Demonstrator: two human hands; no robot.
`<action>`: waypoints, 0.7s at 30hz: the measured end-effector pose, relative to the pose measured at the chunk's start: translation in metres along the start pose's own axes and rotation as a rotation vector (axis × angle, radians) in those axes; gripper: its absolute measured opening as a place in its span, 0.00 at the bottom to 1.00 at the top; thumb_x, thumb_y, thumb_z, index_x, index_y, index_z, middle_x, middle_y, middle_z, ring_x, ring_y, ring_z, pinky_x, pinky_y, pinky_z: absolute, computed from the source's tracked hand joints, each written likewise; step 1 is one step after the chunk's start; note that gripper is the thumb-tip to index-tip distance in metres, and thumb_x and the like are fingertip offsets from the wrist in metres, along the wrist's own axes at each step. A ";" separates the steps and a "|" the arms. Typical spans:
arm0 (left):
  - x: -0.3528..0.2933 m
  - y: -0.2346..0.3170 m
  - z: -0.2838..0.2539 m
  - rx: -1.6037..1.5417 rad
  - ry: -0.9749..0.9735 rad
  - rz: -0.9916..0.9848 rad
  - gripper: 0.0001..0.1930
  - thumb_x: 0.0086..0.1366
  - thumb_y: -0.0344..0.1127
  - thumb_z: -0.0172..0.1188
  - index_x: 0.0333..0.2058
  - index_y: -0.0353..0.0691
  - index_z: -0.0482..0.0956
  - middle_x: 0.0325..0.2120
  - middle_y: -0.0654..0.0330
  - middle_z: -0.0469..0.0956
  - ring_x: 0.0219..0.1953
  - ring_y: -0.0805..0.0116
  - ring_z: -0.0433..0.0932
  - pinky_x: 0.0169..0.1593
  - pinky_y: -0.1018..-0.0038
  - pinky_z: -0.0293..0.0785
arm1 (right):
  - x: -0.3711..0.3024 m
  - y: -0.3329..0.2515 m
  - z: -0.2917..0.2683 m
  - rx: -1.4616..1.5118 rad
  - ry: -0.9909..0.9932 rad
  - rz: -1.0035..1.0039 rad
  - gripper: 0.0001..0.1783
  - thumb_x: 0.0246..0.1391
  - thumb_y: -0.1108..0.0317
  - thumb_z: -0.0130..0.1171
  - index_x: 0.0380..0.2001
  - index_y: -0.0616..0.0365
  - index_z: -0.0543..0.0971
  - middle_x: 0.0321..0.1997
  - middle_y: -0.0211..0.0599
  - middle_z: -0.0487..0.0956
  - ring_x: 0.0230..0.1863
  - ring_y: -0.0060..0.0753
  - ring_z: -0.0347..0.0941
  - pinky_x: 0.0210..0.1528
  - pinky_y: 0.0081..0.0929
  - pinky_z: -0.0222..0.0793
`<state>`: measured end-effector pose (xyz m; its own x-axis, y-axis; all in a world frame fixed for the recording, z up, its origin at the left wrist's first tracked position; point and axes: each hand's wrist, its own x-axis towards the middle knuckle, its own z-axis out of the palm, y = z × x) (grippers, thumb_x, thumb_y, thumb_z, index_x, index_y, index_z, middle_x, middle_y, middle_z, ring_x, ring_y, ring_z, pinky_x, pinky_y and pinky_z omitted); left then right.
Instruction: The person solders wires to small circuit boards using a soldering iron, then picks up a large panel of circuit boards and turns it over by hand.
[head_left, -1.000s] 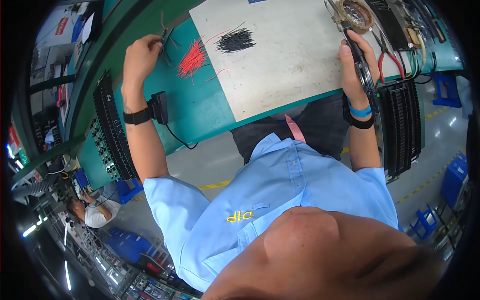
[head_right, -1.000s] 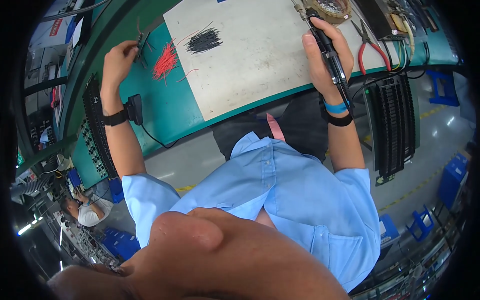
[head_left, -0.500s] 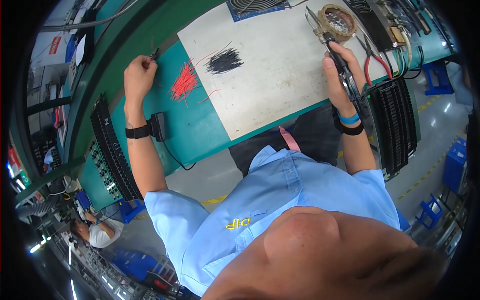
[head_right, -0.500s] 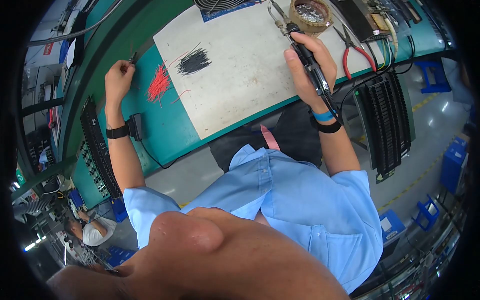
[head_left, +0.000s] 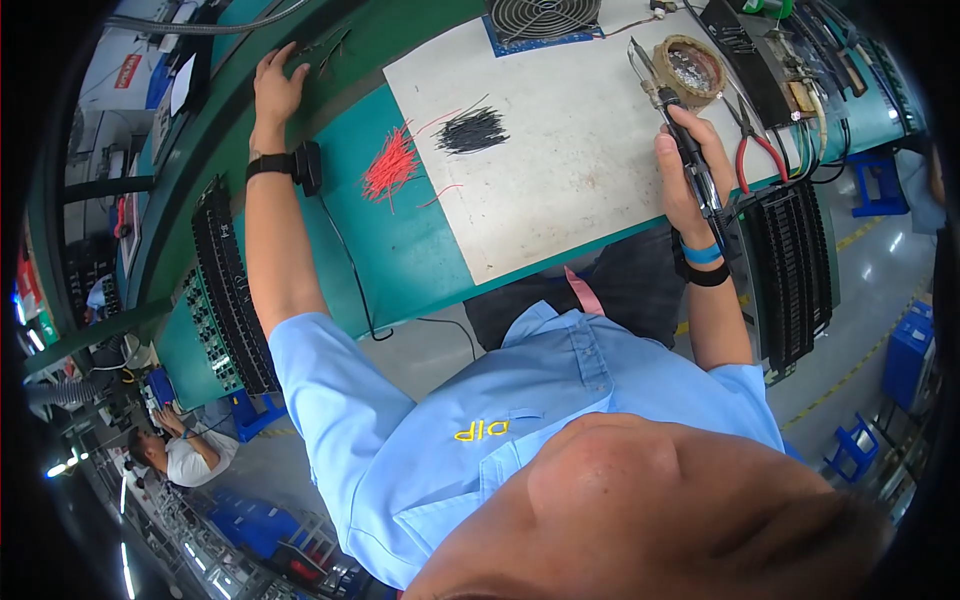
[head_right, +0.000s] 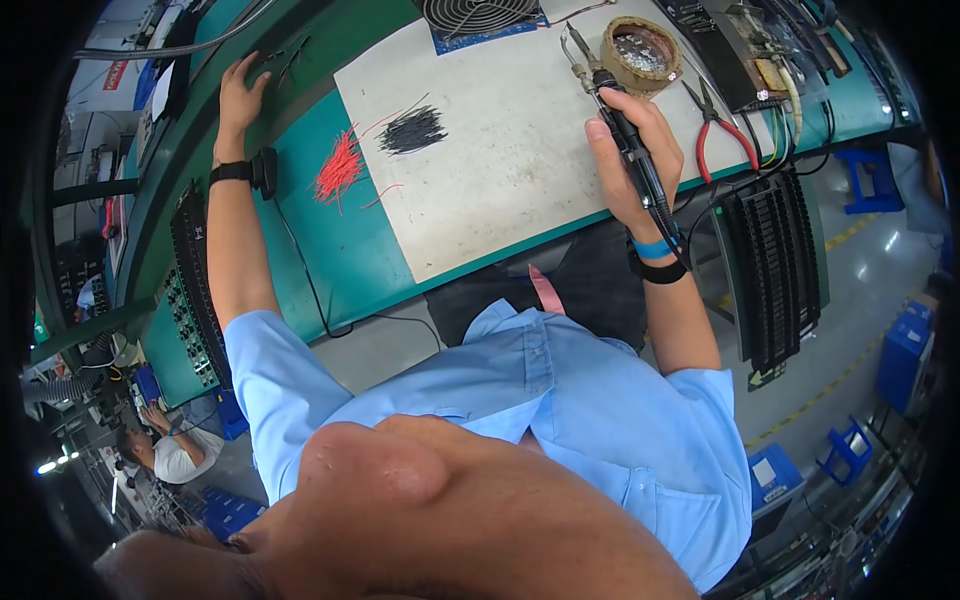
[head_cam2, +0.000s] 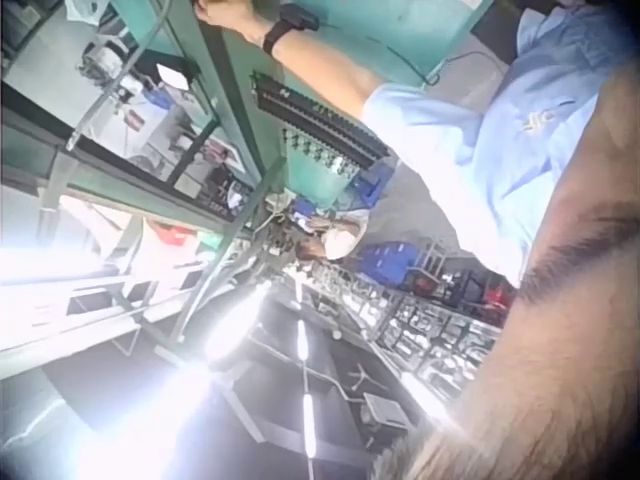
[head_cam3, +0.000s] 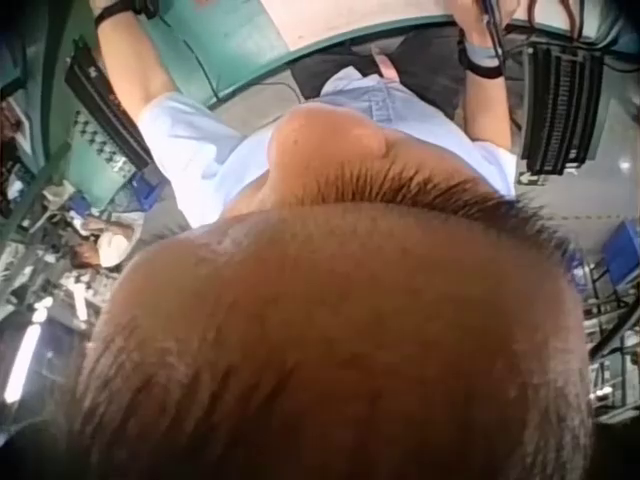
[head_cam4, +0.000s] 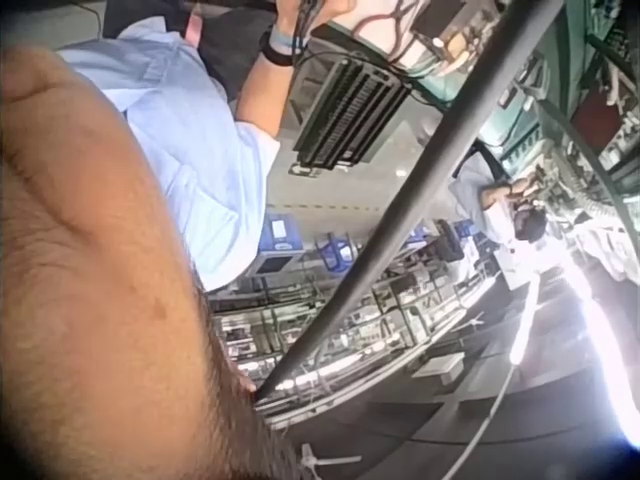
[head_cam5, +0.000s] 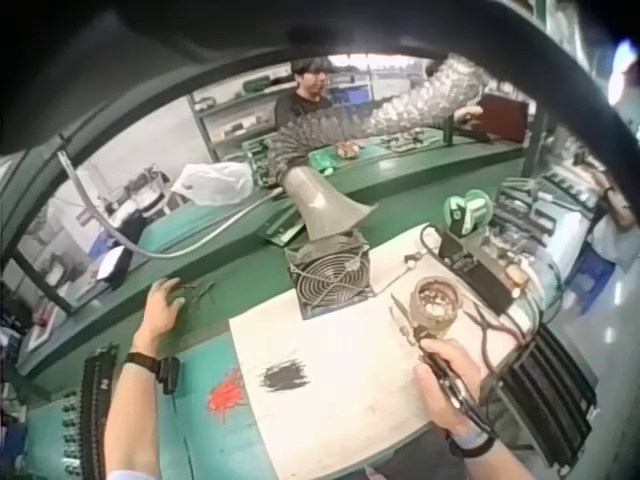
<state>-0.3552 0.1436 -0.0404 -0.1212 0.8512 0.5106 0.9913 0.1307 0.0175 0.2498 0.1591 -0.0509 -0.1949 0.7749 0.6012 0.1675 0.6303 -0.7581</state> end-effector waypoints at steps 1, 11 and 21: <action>-0.006 -0.002 -0.003 0.005 0.001 -0.004 0.24 0.66 0.47 0.65 0.59 0.48 0.79 0.58 0.43 0.76 0.60 0.42 0.74 0.63 0.56 0.71 | -0.001 0.000 0.001 0.005 -0.003 -0.002 0.17 0.59 0.71 0.68 0.51 0.63 0.82 0.38 0.38 0.81 0.38 0.27 0.77 0.41 0.22 0.72; -0.101 0.033 -0.035 -0.178 -0.087 -0.245 0.27 0.68 0.50 0.65 0.58 0.36 0.78 0.55 0.40 0.78 0.59 0.43 0.75 0.62 0.58 0.71 | -0.009 0.022 0.000 0.135 0.245 0.047 0.18 0.67 0.71 0.61 0.53 0.58 0.64 0.37 0.34 0.76 0.32 0.22 0.73 0.34 0.21 0.69; -0.110 0.049 -0.041 -0.278 0.092 -0.303 0.26 0.67 0.48 0.68 0.53 0.30 0.81 0.50 0.41 0.81 0.54 0.48 0.79 0.60 0.61 0.72 | 0.027 0.016 0.005 1.223 0.323 0.462 0.27 0.73 0.45 0.47 0.63 0.52 0.69 0.60 0.49 0.77 0.55 0.39 0.75 0.59 0.36 0.70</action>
<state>-0.2912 0.0356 -0.0607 -0.4168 0.7446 0.5214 0.8894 0.2154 0.4033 0.2422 0.1899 -0.0476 -0.0919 0.9866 0.1347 -0.8405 -0.0043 -0.5418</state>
